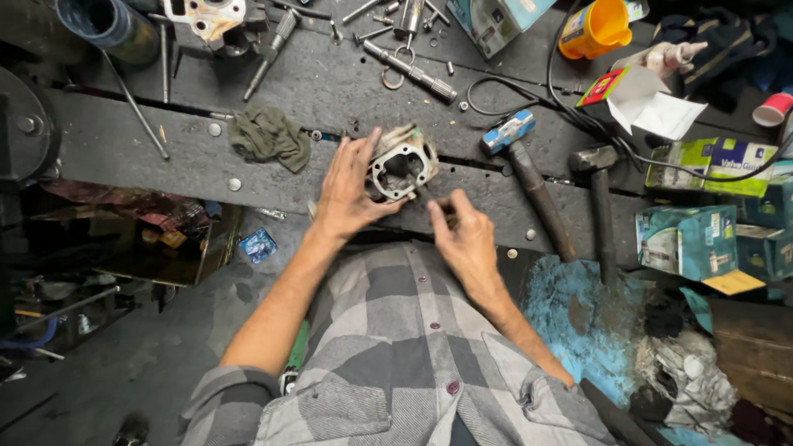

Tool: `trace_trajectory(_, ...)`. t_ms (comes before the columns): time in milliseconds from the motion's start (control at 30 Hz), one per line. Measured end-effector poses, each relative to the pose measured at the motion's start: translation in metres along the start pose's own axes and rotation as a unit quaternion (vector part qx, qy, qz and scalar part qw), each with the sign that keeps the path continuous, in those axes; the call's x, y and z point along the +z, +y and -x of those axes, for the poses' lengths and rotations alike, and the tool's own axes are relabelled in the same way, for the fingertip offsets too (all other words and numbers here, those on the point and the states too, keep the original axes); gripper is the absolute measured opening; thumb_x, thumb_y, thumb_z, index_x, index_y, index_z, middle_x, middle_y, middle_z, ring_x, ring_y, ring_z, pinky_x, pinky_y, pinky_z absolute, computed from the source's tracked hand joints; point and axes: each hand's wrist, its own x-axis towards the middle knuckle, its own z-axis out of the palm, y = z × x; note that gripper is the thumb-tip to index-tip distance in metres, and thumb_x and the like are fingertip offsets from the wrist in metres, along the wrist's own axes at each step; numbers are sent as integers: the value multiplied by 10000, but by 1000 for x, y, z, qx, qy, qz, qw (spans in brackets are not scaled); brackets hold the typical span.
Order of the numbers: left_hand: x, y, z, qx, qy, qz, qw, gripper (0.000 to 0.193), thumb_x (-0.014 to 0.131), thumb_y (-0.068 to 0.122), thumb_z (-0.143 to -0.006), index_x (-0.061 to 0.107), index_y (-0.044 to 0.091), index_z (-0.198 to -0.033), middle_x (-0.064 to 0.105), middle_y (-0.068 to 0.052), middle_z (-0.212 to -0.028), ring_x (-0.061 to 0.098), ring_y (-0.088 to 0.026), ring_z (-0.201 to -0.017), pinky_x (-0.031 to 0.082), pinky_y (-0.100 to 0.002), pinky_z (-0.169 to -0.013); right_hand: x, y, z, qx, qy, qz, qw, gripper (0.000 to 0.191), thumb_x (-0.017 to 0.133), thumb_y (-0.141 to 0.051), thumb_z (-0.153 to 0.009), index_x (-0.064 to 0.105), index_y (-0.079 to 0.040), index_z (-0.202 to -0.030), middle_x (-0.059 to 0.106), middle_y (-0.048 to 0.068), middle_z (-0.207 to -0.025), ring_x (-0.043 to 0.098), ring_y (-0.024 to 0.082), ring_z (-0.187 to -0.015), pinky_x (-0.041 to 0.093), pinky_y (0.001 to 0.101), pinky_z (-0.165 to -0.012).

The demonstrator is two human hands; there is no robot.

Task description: The person works on a motorcycle cylinder head at a cluttered workbench, turning and repositioning the casting by hand, fitting a small component into its bore, and pressing it into place. They then pick up a corded power drill and use it on the cylinder head.

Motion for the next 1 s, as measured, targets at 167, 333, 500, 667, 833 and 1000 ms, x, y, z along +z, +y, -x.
trace_trajectory(167, 31, 27, 21, -91, 91, -17, 992, 1095, 998, 300, -670, 368, 121, -1547, 464, -180, -1423, 476, -395, -1277, 431, -486, -1104, -1, 2, 1, -10, -43, -13, 999, 193, 731, -214, -939, 661, -35, -951, 736, 119, -751, 689, 201, -561, 522, 355, -498)
trace_trajectory(333, 34, 26, 24, -88, 84, 2, 993, 1103, 973, 267, -681, 328, 86, -1557, 430, -193, -1445, 454, -411, -1320, 402, -492, -1145, -3, 8, -6, 20, 21, -14, 999, 224, 745, -201, -968, 643, -13, -903, 706, 113, -689, 658, 164, -547, 493, 349, -522)
trace_trajectory(500, 32, 28, 24, -83, 72, -8, 994, 1111, 971, 227, -660, 334, 94, -1560, 416, -193, -1462, 443, -403, -1336, 395, -495, -1156, -8, 11, -10, -2, -48, -52, 997, 226, 774, -216, -920, 667, -23, -873, 697, 97, -667, 654, 139, -561, 501, 335, -511)
trace_trajectory(667, 29, 24, 23, -76, 57, 42, 995, 1189, 981, 237, -655, 266, 62, -1588, 397, -216, -1478, 416, -417, -1370, 369, -484, -1182, -13, 7, -13, -21, -109, -38, 993, 230, 793, -214, -880, 674, -18, -872, 671, 118, -635, 611, 157, -517, 483, 344, -500)
trace_trajectory(833, 19, 9, 23, -57, 6, 74, 996, 1254, 948, 182, -613, 211, 50, -1619, 389, -229, -1499, 420, -433, -1389, 373, -472, -1201, -18, 13, -17, -37, -140, -37, 989, 226, 782, -215, -894, 675, -17, -882, 706, 114, -697, 620, 137, -507, 481, 320, -505)
trace_trajectory(1000, 7, -6, 27, -73, 20, 104, 992, 1319, 1016, 345, -553, 244, 101, -1594, 439, -193, -1453, 498, -406, -1335, 436, -460, -1137, -17, 27, -20, -28, -102, -63, 992, 159, 777, -175, -913, 705, -32, -911, 750, 81, -758, 660, 104, -623, 504, 277, -551)
